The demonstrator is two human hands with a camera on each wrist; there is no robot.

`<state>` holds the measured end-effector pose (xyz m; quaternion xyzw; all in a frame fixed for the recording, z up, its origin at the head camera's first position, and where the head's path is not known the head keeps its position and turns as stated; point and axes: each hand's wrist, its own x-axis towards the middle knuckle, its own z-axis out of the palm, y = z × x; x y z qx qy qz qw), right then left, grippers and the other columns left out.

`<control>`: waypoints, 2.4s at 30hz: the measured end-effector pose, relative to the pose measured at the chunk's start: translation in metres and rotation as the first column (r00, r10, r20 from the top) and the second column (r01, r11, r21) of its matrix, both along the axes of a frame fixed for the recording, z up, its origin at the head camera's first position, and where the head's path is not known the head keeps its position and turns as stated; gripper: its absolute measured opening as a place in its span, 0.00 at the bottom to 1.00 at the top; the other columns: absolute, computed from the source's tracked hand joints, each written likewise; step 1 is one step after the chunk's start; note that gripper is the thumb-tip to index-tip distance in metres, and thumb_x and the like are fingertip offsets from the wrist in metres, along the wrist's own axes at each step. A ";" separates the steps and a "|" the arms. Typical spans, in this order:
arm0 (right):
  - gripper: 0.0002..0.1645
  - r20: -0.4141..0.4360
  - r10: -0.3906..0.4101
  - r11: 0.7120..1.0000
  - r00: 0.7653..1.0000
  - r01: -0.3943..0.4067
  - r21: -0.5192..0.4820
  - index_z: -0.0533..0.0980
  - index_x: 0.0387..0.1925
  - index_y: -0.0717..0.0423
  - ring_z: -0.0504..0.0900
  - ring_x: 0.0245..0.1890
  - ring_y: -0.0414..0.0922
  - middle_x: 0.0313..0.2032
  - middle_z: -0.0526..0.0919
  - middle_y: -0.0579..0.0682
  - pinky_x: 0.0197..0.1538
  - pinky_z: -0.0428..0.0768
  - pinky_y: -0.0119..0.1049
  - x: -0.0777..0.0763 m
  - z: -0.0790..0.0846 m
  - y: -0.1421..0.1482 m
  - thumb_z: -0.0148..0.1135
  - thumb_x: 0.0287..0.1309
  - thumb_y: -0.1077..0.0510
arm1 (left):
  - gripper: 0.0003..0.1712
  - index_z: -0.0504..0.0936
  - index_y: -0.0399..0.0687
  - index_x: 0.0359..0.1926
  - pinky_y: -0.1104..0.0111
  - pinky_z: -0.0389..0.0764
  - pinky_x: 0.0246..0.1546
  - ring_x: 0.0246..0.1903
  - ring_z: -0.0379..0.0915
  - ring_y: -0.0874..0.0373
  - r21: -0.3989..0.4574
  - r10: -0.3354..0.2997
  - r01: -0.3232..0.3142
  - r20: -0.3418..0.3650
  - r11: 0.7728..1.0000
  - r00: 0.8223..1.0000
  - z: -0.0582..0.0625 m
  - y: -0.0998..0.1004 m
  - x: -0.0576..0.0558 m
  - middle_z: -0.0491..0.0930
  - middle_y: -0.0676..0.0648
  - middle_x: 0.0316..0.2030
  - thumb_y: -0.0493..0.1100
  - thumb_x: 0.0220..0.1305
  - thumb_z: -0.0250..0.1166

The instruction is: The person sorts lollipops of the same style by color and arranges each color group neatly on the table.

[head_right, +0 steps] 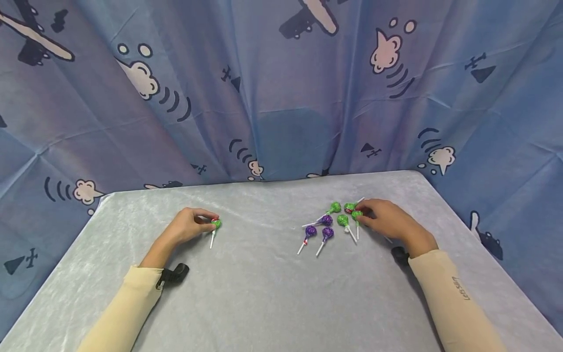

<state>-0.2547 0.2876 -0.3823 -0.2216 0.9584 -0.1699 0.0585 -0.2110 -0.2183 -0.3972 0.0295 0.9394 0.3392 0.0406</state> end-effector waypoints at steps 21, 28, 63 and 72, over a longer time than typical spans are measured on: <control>0.21 -0.038 0.044 0.999 0.998 -0.043 0.021 0.79 0.55 0.62 0.82 0.52 0.56 0.49 0.85 0.58 0.58 0.74 0.60 -0.015 -0.002 -0.016 0.61 0.66 0.53 | 0.16 0.88 0.52 0.50 0.64 0.77 0.42 0.46 0.81 0.51 0.019 0.045 -0.045 0.009 0.999 0.999 0.000 -0.014 0.007 0.86 0.45 0.51 0.44 0.59 0.72; 0.22 -0.052 0.026 0.999 0.998 -0.024 0.033 0.79 0.54 0.64 0.82 0.51 0.58 0.49 0.85 0.60 0.56 0.75 0.60 -0.005 0.000 -0.007 0.62 0.65 0.54 | 0.16 0.88 0.54 0.50 0.64 0.77 0.41 0.46 0.80 0.50 0.032 0.006 -0.007 0.010 0.999 1.000 -0.001 -0.005 -0.001 0.86 0.47 0.51 0.45 0.59 0.73; 0.24 -0.075 0.033 0.999 0.997 -0.032 0.013 0.79 0.55 0.58 0.83 0.51 0.56 0.48 0.86 0.56 0.51 0.78 0.57 0.002 0.022 -0.021 0.61 0.67 0.47 | 0.15 0.89 0.55 0.48 0.67 0.77 0.38 0.46 0.80 0.52 0.042 0.031 -0.032 0.027 0.999 0.999 -0.001 -0.001 -0.004 0.87 0.49 0.50 0.45 0.58 0.74; 0.21 -0.102 0.089 0.995 0.991 -0.093 -0.034 0.79 0.55 0.57 0.83 0.50 0.54 0.48 0.86 0.54 0.53 0.77 0.58 0.002 0.026 -0.042 0.62 0.67 0.49 | 0.15 0.89 0.56 0.47 0.67 0.77 0.38 0.46 0.80 0.53 0.044 0.039 -0.040 0.027 0.998 0.999 -0.005 0.000 -0.005 0.87 0.49 0.49 0.44 0.58 0.74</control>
